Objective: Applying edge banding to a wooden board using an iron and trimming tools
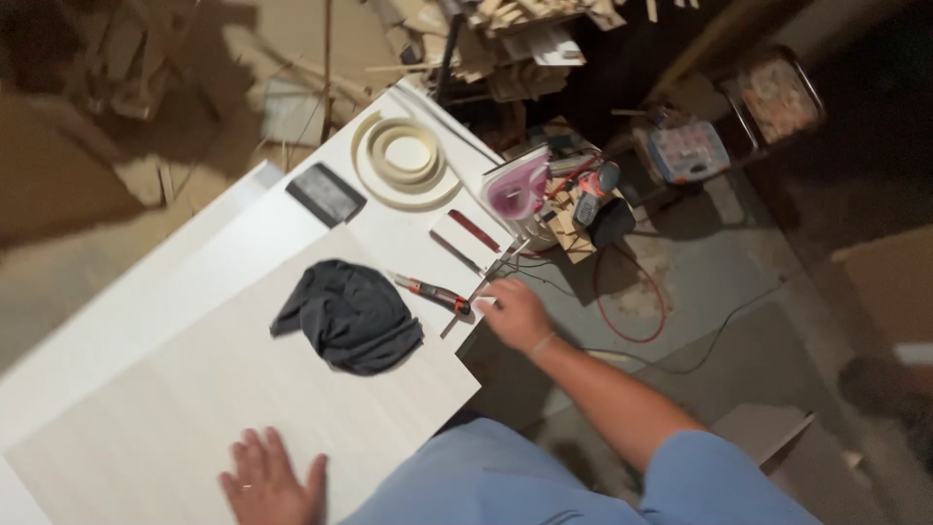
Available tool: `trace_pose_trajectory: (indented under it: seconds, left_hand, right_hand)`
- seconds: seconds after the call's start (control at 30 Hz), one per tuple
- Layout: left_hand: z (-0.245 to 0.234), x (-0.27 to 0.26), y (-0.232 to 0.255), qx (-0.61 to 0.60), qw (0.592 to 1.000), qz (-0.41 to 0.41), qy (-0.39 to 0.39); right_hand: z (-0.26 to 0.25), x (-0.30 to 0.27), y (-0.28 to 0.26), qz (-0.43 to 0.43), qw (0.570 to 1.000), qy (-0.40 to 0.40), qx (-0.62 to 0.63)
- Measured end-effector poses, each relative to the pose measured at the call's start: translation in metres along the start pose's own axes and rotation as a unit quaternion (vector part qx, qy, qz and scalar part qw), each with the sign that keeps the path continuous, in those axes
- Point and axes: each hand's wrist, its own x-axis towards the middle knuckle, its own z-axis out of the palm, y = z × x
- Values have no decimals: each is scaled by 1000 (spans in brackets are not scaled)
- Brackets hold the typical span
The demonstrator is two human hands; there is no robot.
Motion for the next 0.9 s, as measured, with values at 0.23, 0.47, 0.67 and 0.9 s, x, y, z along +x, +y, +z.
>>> trace_pose_trajectory:
  seconds: [0.23, 0.47, 0.67, 0.9]
  left_hand:
    - [-10, 45, 26, -49, 997, 19, -60]
    - [-38, 59, 57, -94, 975, -84, -183]
    - [-24, 51, 104, -55, 986, -147, -51]
    - [-6, 55, 206, -2, 956, -294, 15]
  right_hand:
    - [-35, -49, 63, 510, 799, -15, 318]
    - [-29, 3, 104, 501, 805, -110, 299]
    - [8, 64, 192, 444, 842, -154, 266]
    - [9, 95, 236, 382, 789, -214, 431]
